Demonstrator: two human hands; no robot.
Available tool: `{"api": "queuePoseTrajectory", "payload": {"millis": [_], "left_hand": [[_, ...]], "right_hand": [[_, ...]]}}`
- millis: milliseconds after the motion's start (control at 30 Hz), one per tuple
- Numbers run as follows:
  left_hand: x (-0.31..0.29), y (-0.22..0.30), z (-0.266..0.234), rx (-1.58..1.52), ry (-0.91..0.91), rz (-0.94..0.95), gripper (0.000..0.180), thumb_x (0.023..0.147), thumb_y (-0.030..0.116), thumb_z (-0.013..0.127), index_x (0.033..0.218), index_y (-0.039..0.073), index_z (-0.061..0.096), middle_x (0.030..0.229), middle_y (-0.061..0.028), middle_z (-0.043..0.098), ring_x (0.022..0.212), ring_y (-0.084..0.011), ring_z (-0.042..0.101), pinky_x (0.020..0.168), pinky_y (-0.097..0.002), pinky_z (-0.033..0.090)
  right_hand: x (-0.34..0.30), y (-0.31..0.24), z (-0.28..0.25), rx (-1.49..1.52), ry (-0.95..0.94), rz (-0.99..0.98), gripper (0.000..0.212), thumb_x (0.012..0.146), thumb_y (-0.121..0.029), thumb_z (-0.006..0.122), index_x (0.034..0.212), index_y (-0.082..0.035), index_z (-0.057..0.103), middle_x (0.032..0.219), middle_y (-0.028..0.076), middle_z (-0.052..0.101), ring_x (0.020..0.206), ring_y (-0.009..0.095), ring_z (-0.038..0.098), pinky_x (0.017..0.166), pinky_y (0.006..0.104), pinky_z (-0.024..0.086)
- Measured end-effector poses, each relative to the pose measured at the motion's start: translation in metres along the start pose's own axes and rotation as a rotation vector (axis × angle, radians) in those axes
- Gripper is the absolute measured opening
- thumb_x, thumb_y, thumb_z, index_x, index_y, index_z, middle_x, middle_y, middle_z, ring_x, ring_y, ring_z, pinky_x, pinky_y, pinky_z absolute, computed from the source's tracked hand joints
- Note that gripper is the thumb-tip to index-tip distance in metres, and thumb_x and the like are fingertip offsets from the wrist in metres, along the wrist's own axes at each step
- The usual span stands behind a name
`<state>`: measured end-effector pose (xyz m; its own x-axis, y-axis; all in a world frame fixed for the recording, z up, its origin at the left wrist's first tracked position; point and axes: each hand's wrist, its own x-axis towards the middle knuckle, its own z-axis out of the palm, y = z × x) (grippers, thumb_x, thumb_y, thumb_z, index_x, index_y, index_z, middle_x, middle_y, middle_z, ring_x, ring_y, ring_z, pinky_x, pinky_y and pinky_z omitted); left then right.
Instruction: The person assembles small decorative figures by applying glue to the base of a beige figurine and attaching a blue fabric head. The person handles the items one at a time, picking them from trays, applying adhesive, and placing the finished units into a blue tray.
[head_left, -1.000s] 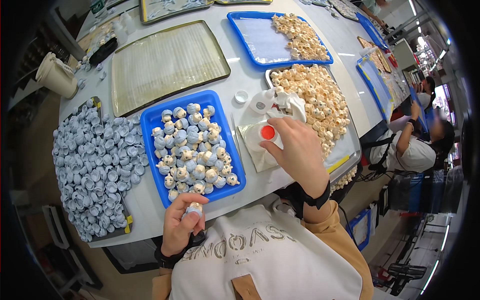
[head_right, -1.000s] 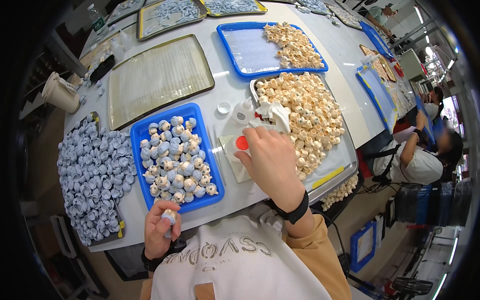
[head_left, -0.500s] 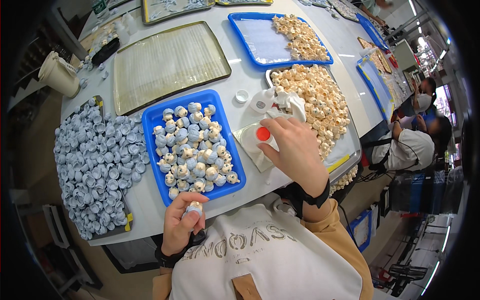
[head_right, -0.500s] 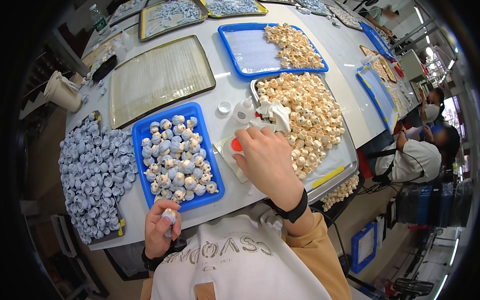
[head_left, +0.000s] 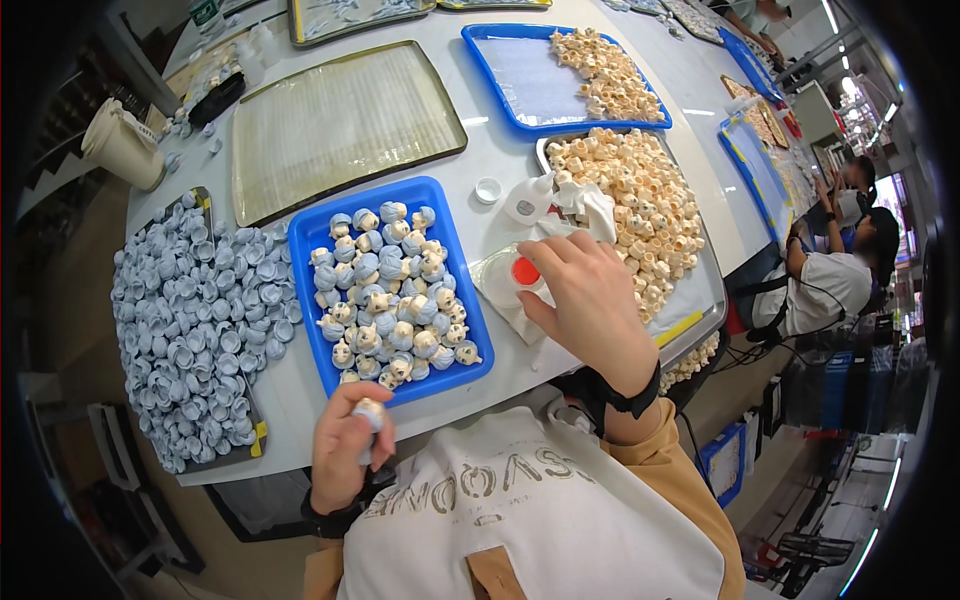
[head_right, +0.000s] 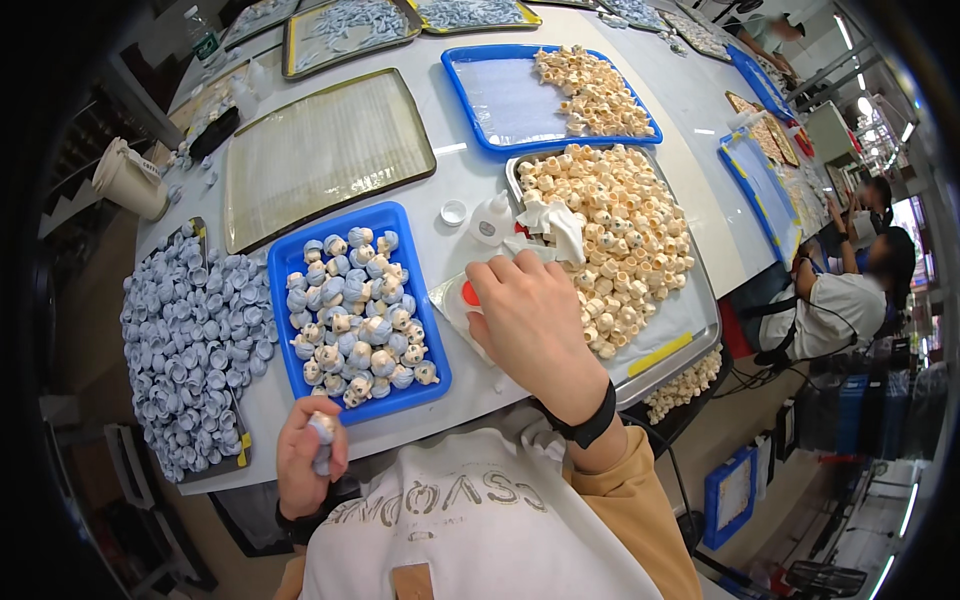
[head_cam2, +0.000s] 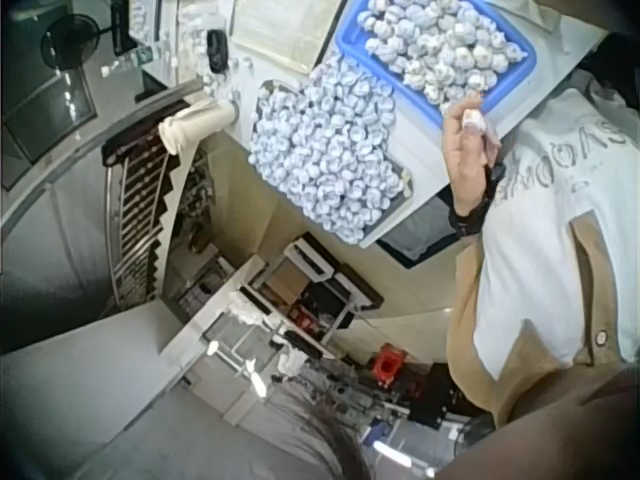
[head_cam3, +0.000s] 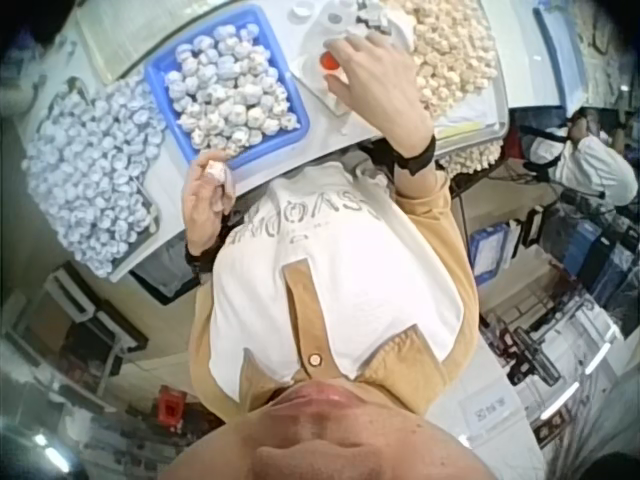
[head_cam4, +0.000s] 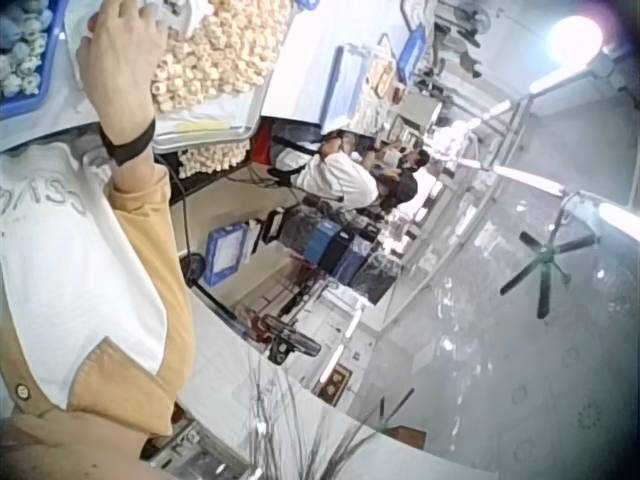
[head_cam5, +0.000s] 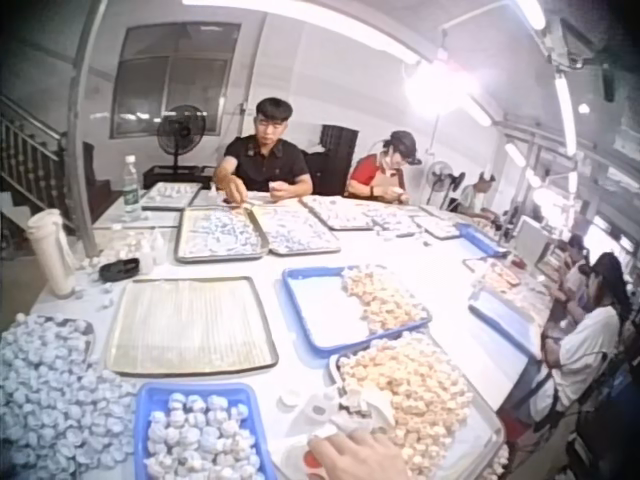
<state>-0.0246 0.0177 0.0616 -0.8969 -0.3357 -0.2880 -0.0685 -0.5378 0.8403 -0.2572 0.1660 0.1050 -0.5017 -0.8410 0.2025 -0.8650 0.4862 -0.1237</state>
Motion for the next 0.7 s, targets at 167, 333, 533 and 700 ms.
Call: {"api": "queuePoseTrajectory", "payload": {"millis": [167, 333, 533, 700], "left_hand": [[-0.026, 0.007, -0.025, 0.247, 0.167, -0.043, 0.035, 0.095, 0.029, 0.04, 0.113, 0.0, 0.045, 0.067, -0.0027, 0.05, 0.049, -0.0042, 0.039, 0.044, -0.0166, 0.029], [-0.036, 0.01, -0.037, 0.314, 0.464, -0.054, 0.032, 0.095, 0.02, 0.035, 0.12, 0.002, 0.043, 0.069, 0.0, 0.047, 0.047, -0.0018, 0.037, 0.04, -0.0146, 0.028], [-0.024, 0.005, -0.034, 0.143, 0.303, -0.233, 0.036, 0.095, 0.021, 0.035, 0.124, 0.0, 0.04, 0.068, -0.0007, 0.047, 0.048, -0.0037, 0.038, 0.04, -0.0172, 0.03], [-0.014, 0.008, -0.035, -0.076, 0.304, -0.185, 0.033, 0.095, 0.021, 0.035, 0.119, -0.001, 0.041, 0.067, -0.002, 0.046, 0.047, -0.0059, 0.037, 0.039, -0.019, 0.03]], "right_hand": [[-0.001, 0.003, 0.001, 0.031, 0.011, -0.008, 0.028, 0.063, -0.015, 0.069, 0.087, -0.009, 0.056, 0.08, 0.003, 0.056, 0.08, 0.021, 0.054, 0.069, 0.0332, 0.042], [0.0, 0.001, -0.002, 0.037, -0.042, 0.012, 0.032, 0.065, -0.014, 0.068, 0.095, -0.008, 0.058, 0.085, 0.004, 0.059, 0.083, 0.023, 0.055, 0.072, 0.0339, 0.043], [-0.001, -0.001, 0.002, 0.052, -0.019, 0.005, 0.03, 0.063, -0.013, 0.068, 0.091, -0.008, 0.057, 0.082, 0.004, 0.057, 0.08, 0.022, 0.054, 0.07, 0.0334, 0.043], [-0.002, -0.002, 0.002, 0.066, -0.029, 0.026, 0.035, 0.064, -0.01, 0.067, 0.097, -0.007, 0.057, 0.087, 0.005, 0.058, 0.083, 0.024, 0.054, 0.072, 0.0339, 0.043]]}}
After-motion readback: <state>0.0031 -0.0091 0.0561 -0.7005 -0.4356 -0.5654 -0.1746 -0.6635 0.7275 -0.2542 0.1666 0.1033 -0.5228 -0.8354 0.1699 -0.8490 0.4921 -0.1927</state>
